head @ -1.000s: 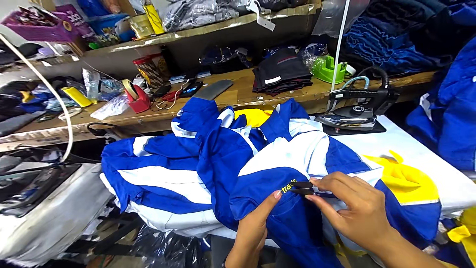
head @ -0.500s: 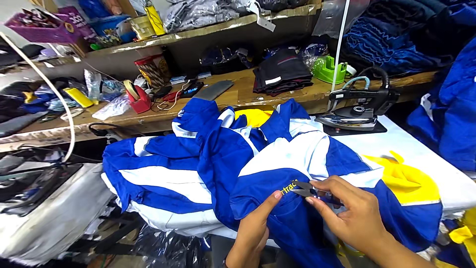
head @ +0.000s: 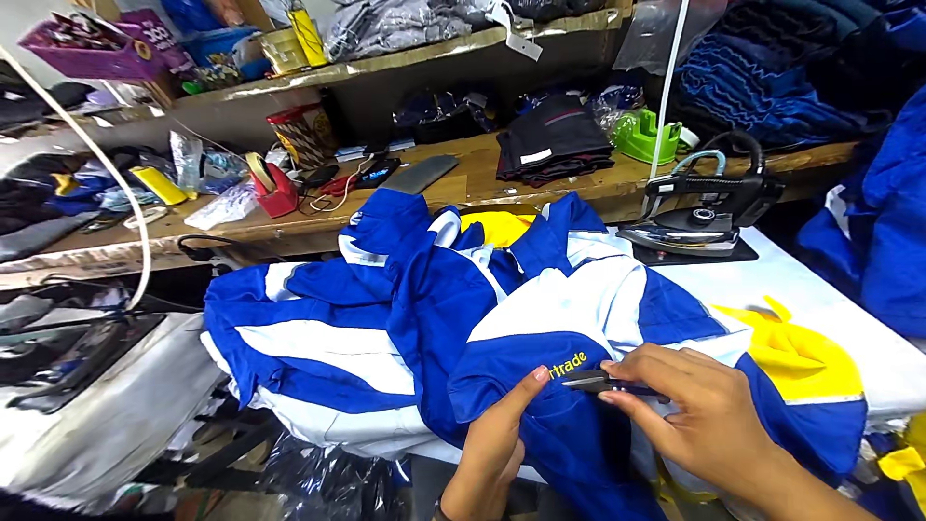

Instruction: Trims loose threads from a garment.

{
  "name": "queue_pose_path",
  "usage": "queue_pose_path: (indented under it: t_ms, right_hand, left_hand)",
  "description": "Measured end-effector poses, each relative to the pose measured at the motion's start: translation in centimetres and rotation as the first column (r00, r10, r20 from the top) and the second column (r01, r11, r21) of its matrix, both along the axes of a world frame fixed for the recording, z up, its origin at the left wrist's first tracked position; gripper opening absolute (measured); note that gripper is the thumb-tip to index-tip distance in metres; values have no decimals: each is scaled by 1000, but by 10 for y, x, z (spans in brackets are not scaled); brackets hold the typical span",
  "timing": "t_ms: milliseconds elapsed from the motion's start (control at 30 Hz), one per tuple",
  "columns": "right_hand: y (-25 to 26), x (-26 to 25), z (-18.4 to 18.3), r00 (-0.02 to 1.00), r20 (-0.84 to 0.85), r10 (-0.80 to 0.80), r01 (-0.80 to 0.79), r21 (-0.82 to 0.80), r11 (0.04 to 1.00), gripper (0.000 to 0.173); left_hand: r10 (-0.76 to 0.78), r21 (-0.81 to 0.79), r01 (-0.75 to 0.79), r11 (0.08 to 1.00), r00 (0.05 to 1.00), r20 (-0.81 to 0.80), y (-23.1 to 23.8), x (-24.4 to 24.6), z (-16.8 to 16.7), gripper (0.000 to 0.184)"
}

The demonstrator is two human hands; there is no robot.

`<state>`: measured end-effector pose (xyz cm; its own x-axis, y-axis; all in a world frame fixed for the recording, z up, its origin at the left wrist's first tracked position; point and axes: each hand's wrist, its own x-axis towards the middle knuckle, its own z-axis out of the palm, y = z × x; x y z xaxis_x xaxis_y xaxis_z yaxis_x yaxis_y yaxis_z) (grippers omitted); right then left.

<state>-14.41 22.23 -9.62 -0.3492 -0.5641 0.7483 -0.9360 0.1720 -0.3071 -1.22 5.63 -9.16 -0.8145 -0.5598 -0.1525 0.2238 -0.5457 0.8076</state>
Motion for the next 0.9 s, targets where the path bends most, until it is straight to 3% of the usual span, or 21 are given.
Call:
queue_pose_path:
  t_ms: [133,500,900]
  right_hand:
    - [6,-6,5,994,97,52,-53,8,999,31]
    - [1,-4,6,999,-54,-6,8,34,999,29]
    - [1,-7,7,998,-56,-7,9,39,999,29]
  left_hand:
    - [-13,11,13,1000,1000,0,0,0,1,11]
    - [-38,41,38,998,999,-1,-2,1,1,12]
    - [-42,51,41,998,999,17,-1,1,1,12]
